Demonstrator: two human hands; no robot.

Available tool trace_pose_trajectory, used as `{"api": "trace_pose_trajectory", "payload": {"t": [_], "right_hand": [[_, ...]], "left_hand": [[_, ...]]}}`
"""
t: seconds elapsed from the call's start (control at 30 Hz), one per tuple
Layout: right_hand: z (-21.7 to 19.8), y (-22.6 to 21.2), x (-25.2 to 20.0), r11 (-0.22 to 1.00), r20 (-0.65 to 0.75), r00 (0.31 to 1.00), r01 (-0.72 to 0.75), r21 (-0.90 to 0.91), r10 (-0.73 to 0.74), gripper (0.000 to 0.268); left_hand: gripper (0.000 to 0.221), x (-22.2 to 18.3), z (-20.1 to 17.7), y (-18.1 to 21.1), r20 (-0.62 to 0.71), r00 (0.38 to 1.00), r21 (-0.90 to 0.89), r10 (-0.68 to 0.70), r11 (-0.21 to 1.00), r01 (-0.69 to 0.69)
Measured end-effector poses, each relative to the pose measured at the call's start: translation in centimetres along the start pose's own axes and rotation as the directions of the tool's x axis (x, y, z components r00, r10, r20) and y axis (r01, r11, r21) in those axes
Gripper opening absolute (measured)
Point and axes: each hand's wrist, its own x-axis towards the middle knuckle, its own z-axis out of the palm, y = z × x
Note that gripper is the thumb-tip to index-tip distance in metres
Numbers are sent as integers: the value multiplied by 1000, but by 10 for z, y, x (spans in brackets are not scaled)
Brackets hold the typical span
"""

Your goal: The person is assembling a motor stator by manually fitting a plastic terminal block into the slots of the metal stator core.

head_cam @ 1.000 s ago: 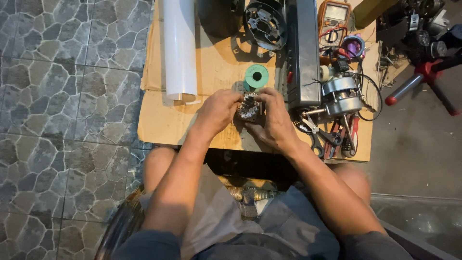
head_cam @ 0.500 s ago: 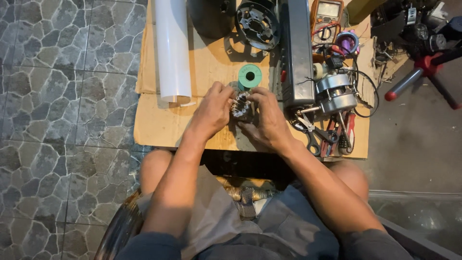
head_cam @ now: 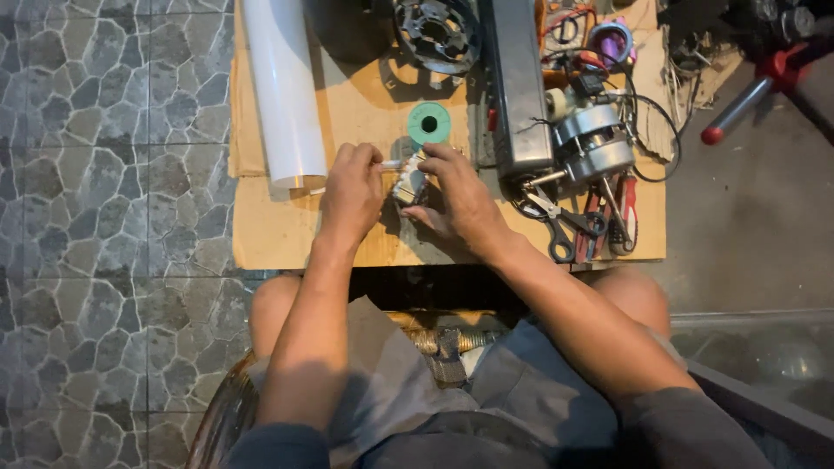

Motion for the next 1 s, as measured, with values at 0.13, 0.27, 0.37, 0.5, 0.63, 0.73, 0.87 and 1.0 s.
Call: {"api": "trace_pose_trajectory", "payload": {"t": [0.13, 0.27, 0.37, 0.5, 0.63, 0.73, 0.87, 1.0], "right_hand": [[-7, -10, 5, 999, 19, 999, -37, 38, 37, 62], [-17, -1, 1, 999, 20, 999, -26, 31, 26, 60], [-11, 28, -21, 990, 34, 999, -28, -142, 33, 43], [-6, 40, -36, 970, 251, 967, 14, -242, 49, 15], [-8, 30, -31, 934, 290, 953, 27, -357, 84, 8], [-5, 33, -30, 918, 276, 956, 22, -396, 96, 9], [-11, 24, -20, 920, 273, 951, -31, -390, 148, 13], [-10, 26, -16, 912, 228, 972, 37, -408, 63, 15]], "left_hand": [[14, -4, -1, 8, -62, 997, -55, -34, 998, 31], [25, -17, -18, 41, -147, 972, -264, 185, 939, -219], [39, -29, -14, 48, -101, 976, -347, 193, 913, -216], [83, -37, 4, 37, -63, 976, -227, 211, 949, -220], [74, -37, 15, 37, -99, 973, -144, 210, 964, -223], [65, -37, 15, 37, -76, 996, -188, 45, 980, -58], [59, -36, 8, 35, 6, 988, -209, -156, 966, 154], [51, -33, 7, 33, 40, 956, -278, -291, 915, 291]]}}
